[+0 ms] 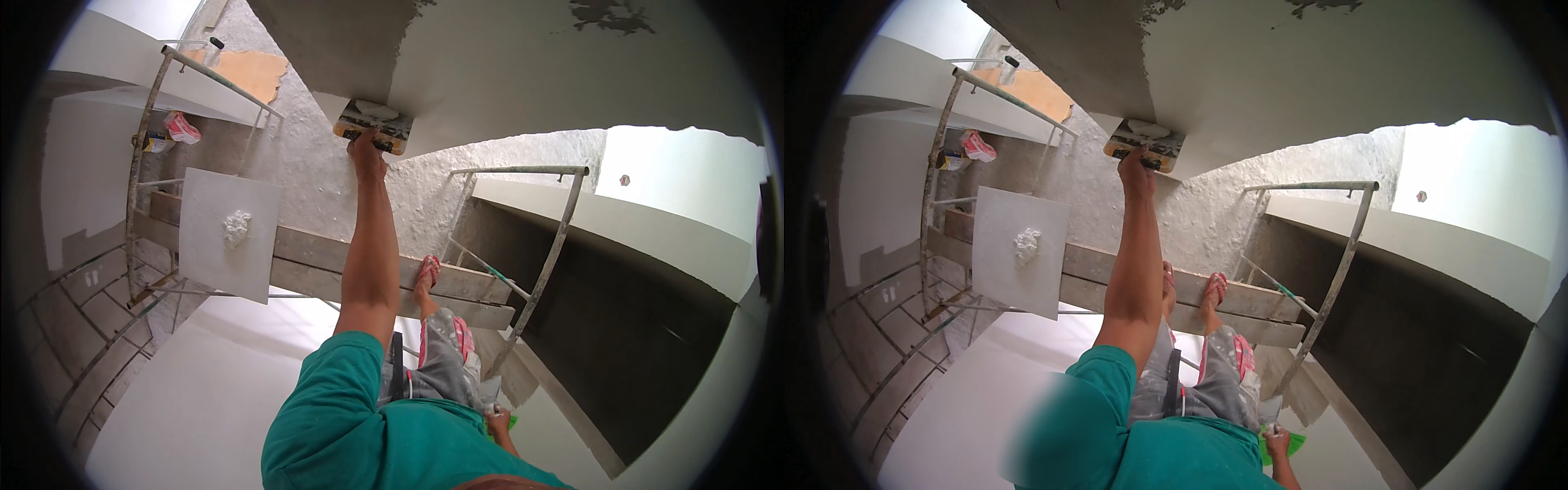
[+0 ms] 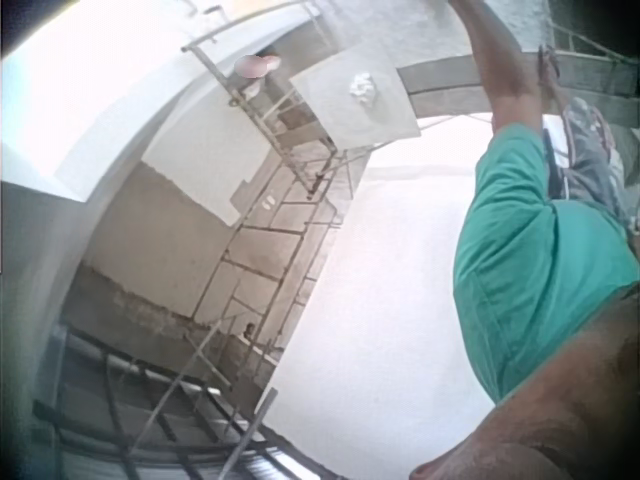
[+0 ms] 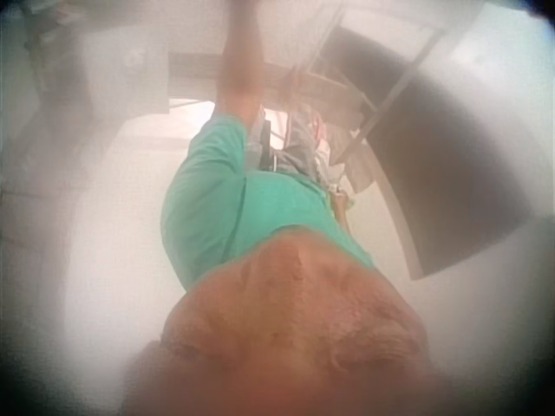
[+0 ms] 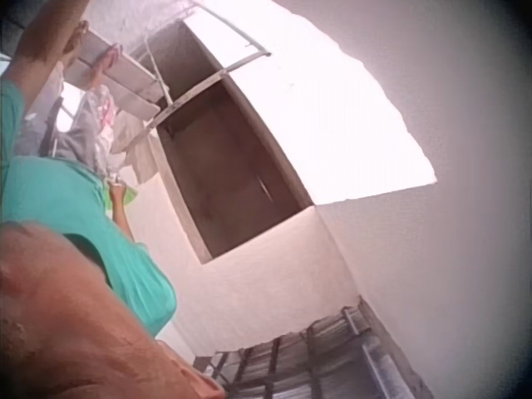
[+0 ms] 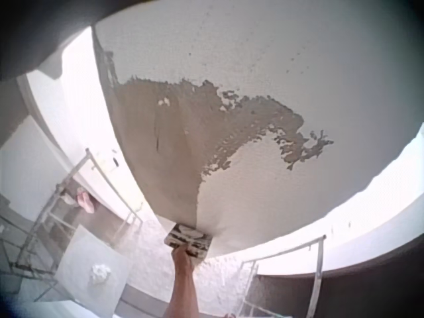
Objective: The person applies plaster to a ceiling using a trowel and hawk. They repeatedly scoop plaster from the hawk and spread it onto the ceiling surface while standing on a scaffold.
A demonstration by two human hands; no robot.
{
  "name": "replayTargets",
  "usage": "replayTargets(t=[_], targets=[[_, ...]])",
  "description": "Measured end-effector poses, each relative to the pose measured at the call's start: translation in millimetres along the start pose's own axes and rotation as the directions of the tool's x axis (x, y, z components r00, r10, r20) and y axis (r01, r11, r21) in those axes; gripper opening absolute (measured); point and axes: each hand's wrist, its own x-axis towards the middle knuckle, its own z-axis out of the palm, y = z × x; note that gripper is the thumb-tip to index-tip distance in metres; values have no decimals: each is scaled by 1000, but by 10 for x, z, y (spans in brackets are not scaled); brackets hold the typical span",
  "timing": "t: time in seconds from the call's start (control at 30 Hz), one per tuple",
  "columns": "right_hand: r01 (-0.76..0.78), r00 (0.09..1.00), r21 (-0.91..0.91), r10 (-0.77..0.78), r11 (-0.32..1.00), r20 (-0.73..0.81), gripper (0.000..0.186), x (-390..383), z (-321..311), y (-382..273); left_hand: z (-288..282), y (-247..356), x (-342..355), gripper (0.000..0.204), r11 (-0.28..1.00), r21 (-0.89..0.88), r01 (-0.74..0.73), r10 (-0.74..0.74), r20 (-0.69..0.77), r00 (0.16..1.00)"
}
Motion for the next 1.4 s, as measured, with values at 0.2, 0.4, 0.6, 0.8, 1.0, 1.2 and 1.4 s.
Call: replayTargets(t=[0.2,0.4,0.6,0.8,1.0,1.2,1.4], targets=[[123,992,24,-123,992,2,40,230,-196,-74,245,245,-208,44,997,36,-74,74,6,997],[35,999,89,-36,995,11,42,478,-334,1,516,521,-463,37,987,90,-136,139,-27,990],[102,995,66,-102,993,-15,41,558,-492,-142,877,868,-836,37,973,120,-197,199,-3,980],[184,983,78,-184,980,-10,41,785,-621,-42,1203,1117,-1286,45,968,53,-246,239,114,964],[175,984,147,-179,974,20,40,949,-710,-79,1604,1466,-1639,39,950,136,-281,269,103,958],[229,964,222,-252,948,83,37,1132,-785,-42,2017,1727,-2051,13,910,212,-355,346,80,935],[255,964,94,-260,962,51,46,1099,-815,-210,2522,2106,-2543,15,884,271,-382,326,230,917]])
